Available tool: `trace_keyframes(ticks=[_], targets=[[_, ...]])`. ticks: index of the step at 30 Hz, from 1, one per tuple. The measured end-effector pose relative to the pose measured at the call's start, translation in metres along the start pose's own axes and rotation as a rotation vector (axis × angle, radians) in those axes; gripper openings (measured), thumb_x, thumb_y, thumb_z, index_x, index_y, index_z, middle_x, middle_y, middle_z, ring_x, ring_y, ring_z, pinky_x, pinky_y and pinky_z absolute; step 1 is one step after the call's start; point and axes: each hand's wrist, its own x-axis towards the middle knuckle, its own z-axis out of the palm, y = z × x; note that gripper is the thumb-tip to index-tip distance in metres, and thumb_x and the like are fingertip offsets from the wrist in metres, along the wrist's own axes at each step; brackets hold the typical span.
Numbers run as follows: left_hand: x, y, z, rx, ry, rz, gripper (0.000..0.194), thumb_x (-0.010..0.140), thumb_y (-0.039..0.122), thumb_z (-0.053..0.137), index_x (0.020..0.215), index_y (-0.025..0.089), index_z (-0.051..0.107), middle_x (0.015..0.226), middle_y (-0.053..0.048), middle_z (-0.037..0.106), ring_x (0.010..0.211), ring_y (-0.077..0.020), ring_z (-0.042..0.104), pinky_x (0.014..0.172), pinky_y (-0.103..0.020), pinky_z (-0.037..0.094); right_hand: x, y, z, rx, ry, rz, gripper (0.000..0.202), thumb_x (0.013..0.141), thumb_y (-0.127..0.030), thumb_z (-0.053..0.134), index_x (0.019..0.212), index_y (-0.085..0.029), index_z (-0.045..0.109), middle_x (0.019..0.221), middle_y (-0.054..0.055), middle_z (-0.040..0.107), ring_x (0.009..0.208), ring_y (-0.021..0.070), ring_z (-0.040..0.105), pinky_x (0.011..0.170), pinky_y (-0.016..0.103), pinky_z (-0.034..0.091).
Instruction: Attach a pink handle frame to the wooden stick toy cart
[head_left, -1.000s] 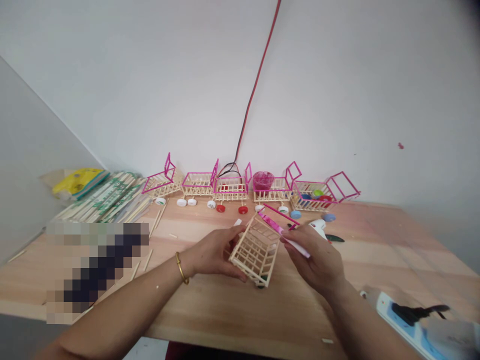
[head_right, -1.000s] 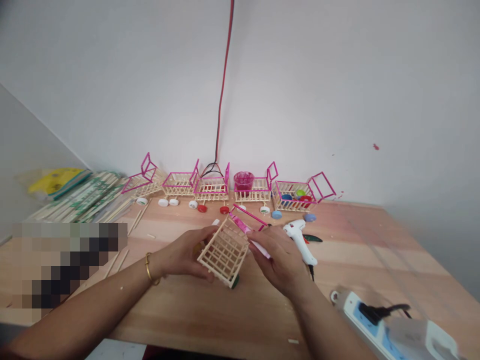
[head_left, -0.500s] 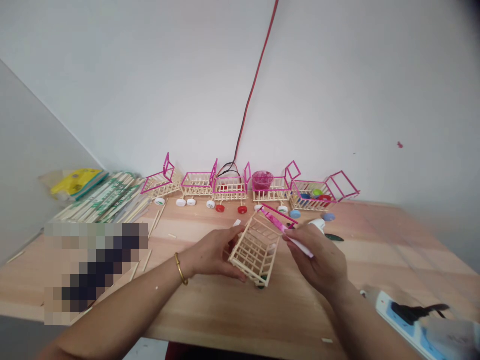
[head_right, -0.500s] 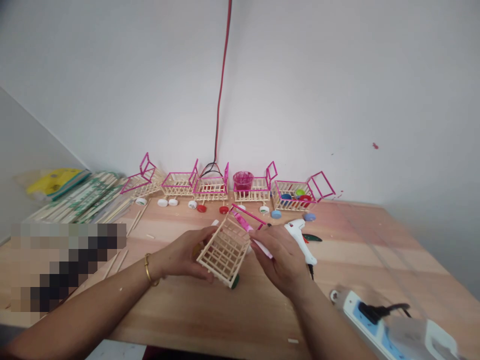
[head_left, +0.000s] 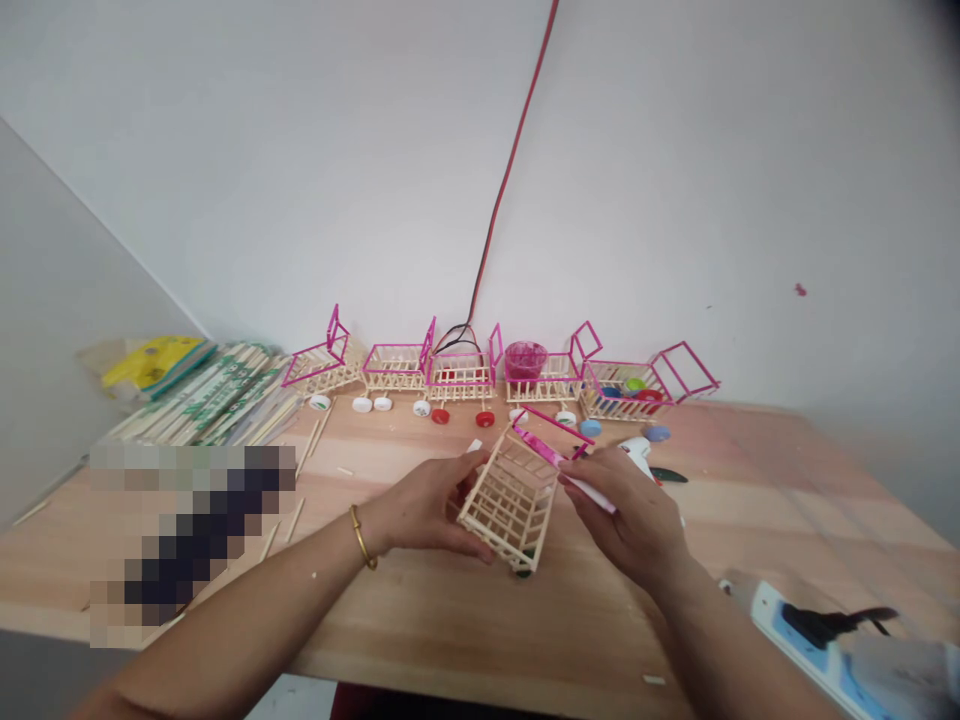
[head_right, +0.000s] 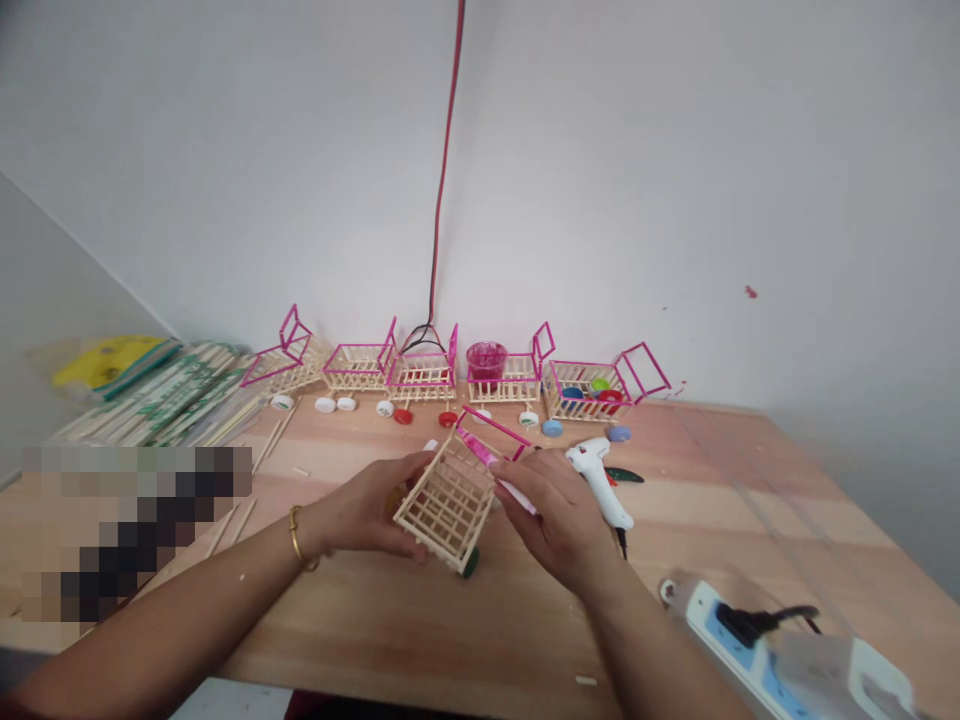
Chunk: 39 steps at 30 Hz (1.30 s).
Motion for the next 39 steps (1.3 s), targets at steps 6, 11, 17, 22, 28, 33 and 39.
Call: trace_keyframes(ticks=[6,11,17,22,28,33,39], targets=[[0.0001,0.0008,-0.0004,0.029,-0.016,-0.004,0.098,0.062,0.05,0.091,0.145,0.024,0.046,0.122,-0.011,0.072,0.101,-0.0294,0.072,0.086,-0.039,0.057,-0.0009,0.0008,-0.0004,0.043,0.037,-0.009,0.031,0.091,-0.006,0.061,0.12,-0.019,0.061,0.087,0.006,0.07,0.077,0.0198,0.064,0.069,0.033,0.05],[0.0,0.0019,-0.0007,0.053,-0.015,0.011,0.1,0.061,0.056,0.09,0.145,0.024,0.046,0.12,-0.012,0.073,0.1,-0.0294,0.072,0.085,-0.038,0.056,0.0009,-0.0021,-0.0028,0.044,0.113,0.01,0.034,0.089,-0.004,0.061,0.119,-0.019,0.063,0.087,0.007,0.069,0.078,0.0205,0.064,0.07,0.033,0.052],[-0.0002,0.0019,0.0001,0.055,-0.024,0.003,0.098,0.063,0.057,0.088,0.145,0.024,0.047,0.12,-0.011,0.073,0.099,-0.0282,0.072,0.082,-0.035,0.056,0.0016,-0.0025,-0.0028,0.024,0.131,-0.019,0.04,0.088,-0.002,0.061,0.124,-0.02,0.061,0.088,0.007,0.068,0.079,0.0208,0.064,0.07,0.034,0.053],[0.0003,0.0029,0.0002,0.092,-0.016,-0.003,0.1,0.062,0.055,0.09,0.146,0.025,0.046,0.118,-0.01,0.073,0.098,-0.0282,0.072,0.083,-0.035,0.056,-0.0016,-0.0014,-0.0006,0.005,0.063,-0.004,0.038,0.09,-0.004,0.061,0.124,-0.02,0.06,0.088,0.007,0.069,0.079,0.0209,0.064,0.071,0.034,0.051],[0.0006,0.0037,0.0006,0.087,-0.004,0.004,0.095,0.062,0.053,0.09,0.143,0.024,0.048,0.119,-0.01,0.073,0.101,-0.0285,0.071,0.088,-0.037,0.055,-0.0026,-0.0018,0.0027,0.021,0.013,-0.005,0.037,0.09,-0.005,0.064,0.123,-0.02,0.06,0.09,0.007,0.07,0.079,0.02,0.063,0.072,0.035,0.05],[0.0007,0.0031,0.0003,0.064,-0.02,-0.009,0.097,0.062,0.056,0.089,0.144,0.024,0.047,0.119,-0.01,0.073,0.098,-0.0277,0.072,0.084,-0.035,0.056,-0.0005,-0.0027,0.0014,0.039,0.044,-0.012,0.037,0.09,-0.006,0.062,0.123,-0.022,0.06,0.087,0.006,0.07,0.077,0.0196,0.065,0.069,0.034,0.051],[0.0001,0.0022,-0.0004,0.068,-0.025,-0.014,0.1,0.062,0.056,0.089,0.146,0.024,0.046,0.12,-0.011,0.073,0.1,-0.0292,0.072,0.084,-0.037,0.056,-0.0007,-0.0032,-0.0009,0.009,0.1,0.003,0.037,0.09,-0.007,0.062,0.124,-0.022,0.06,0.087,0.006,0.071,0.077,0.0211,0.066,0.07,0.035,0.053]])
